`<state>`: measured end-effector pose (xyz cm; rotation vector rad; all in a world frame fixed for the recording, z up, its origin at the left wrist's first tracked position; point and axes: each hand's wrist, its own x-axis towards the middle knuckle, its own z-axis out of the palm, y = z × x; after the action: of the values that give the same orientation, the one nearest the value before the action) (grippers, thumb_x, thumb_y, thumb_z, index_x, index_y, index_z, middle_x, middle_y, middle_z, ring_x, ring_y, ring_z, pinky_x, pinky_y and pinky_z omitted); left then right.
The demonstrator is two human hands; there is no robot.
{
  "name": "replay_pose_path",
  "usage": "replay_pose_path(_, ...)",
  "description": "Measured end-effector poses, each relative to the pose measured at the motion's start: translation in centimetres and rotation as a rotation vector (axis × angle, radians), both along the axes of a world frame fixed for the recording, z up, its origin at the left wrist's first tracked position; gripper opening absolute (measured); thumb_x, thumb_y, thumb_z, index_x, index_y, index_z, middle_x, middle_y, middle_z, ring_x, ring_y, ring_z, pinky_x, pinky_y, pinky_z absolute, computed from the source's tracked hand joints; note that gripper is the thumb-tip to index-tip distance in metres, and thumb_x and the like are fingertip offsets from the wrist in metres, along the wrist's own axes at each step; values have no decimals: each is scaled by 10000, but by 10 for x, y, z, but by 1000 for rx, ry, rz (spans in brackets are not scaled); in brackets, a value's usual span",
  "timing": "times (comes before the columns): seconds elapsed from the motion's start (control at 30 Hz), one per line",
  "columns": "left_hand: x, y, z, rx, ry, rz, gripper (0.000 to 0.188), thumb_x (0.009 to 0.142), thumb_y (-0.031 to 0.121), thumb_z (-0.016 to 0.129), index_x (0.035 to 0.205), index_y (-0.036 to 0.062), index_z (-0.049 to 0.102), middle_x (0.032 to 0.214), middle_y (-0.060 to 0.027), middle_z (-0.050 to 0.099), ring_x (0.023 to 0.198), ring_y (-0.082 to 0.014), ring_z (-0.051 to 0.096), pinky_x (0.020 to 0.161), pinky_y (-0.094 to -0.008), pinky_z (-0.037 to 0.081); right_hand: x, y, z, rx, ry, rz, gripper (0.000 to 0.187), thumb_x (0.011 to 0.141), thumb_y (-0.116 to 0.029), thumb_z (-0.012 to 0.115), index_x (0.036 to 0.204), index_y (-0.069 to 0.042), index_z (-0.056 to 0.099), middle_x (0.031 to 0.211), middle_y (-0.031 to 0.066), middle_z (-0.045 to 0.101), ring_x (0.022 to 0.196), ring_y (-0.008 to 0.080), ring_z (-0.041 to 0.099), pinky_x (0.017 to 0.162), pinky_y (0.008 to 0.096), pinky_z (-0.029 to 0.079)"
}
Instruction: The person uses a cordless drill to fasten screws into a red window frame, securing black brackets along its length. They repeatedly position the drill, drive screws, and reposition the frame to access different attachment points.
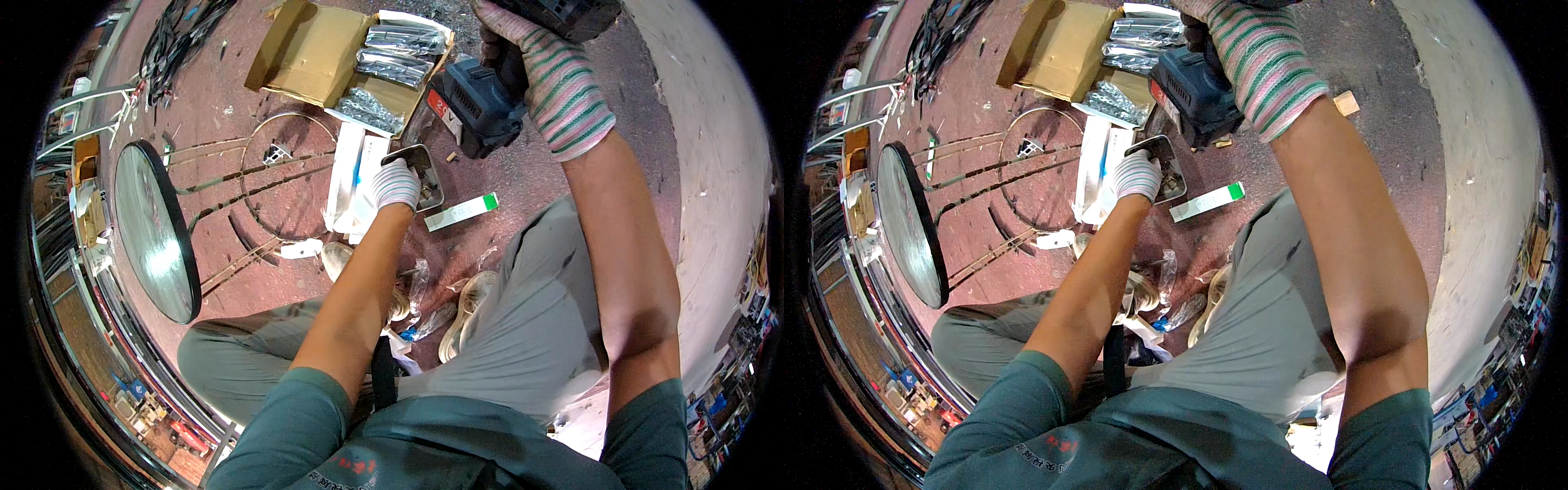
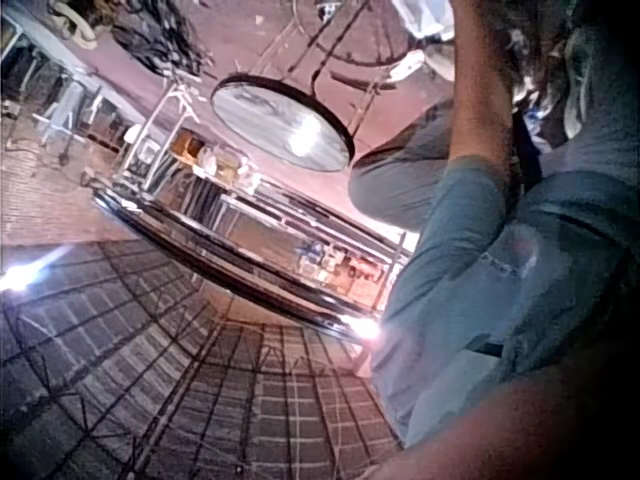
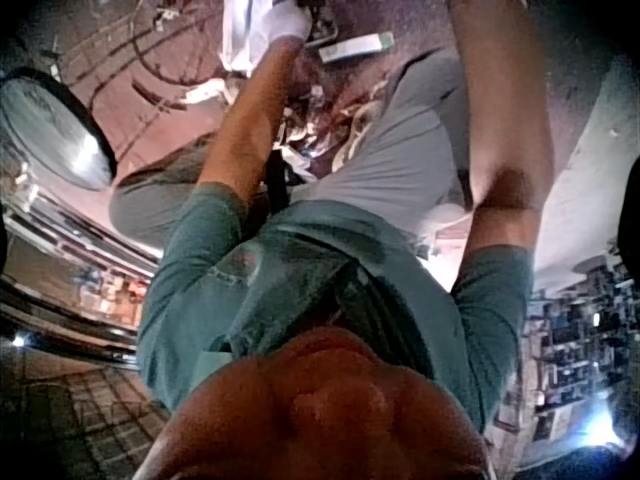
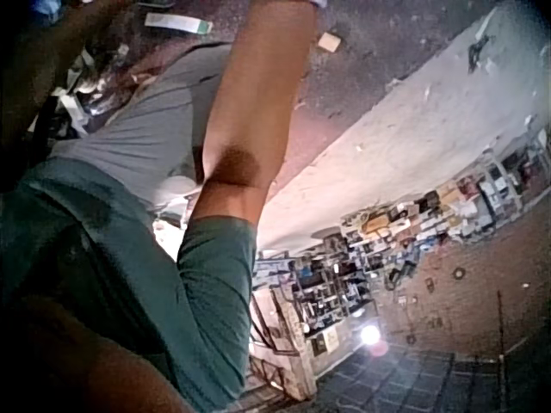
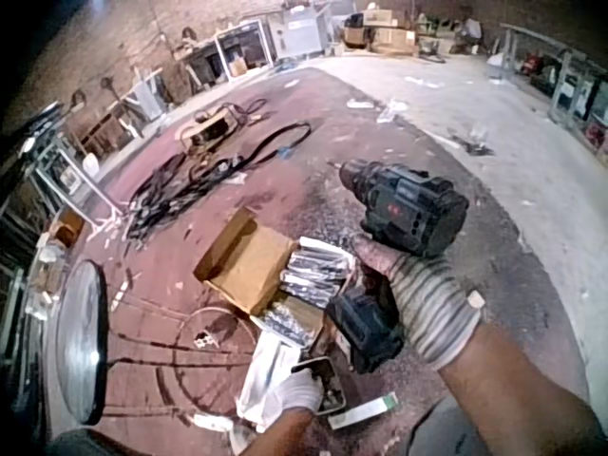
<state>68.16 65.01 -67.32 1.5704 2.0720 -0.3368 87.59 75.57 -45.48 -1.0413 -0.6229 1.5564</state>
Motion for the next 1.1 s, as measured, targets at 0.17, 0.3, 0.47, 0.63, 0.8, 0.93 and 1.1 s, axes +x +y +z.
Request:
replay_pose_path(0.17,5,17,-9,-66,79,-82,202,835,214,584,924,79,706,932,-174,685,861,-317,671,729,-410,537,-2,-6,8,-48,-14,-12,118,819,-153,698,840,-115,588,699,-11,562,581,131,529,539,289,464)
replay_pose_path(0.3,3,25,-7,-125,28,-107,303,756,284,654,974,76,687,983,-169,675,921,-311,653,799,-401,515,1,-5,7,-28,-64,-16,131,805,-158,714,843,-117,594,703,-17,565,587,130,533,551,285,464)
replay_pose_path(0.47,-11,13,-4,-11,-143,-76,339,763,281,669,1009,48,671,937,-162,687,858,-296,662,769,-375,517,-1,-3,3,-48,-51,-59,167,787,-158,732,889,-110,609,727,-16,581,606,129,544,571,279,467)
replay_pose_path(0.63,-42,-12,-20,4,-1213,586,164,861,173,612,957,44,645,709,-30,592,592,-154,539,592,-270,479,0,-3,3,-31,-29,-48,174,785,-183,741,878,-115,610,723,-17,577,608,129,541,563,277,459)
replay_pose_path(0.8,-62,-15,-14,-228,-1741,998,125,843,114,599,940,41,569,767,-63,604,643,-174,577,571,-265,499,1,-2,0,-22,-23,-28,163,792,-192,738,872,-120,615,722,-19,575,606,125,532,559,273,446)
replay_pose_path(0.93,-66,-16,-7,-160,-1731,899,118,800,38,562,915,13,557,864,-124,619,717,-207,613,647,-292,530,-4,-2,-2,-28,-4,24,154,798,-193,735,873,-124,619,722,-20,575,608,121,529,559,270,441)
replay_pose_path(1.1,-67,-9,-3,-154,-1707,776,69,799,58,530,853,25,559,809,-111,608,689,-214,601,685,-333,517,-2,-7,7,-3,-63,34,156,798,-191,736,884,-123,625,727,-20,578,610,115,534,559,269,447)
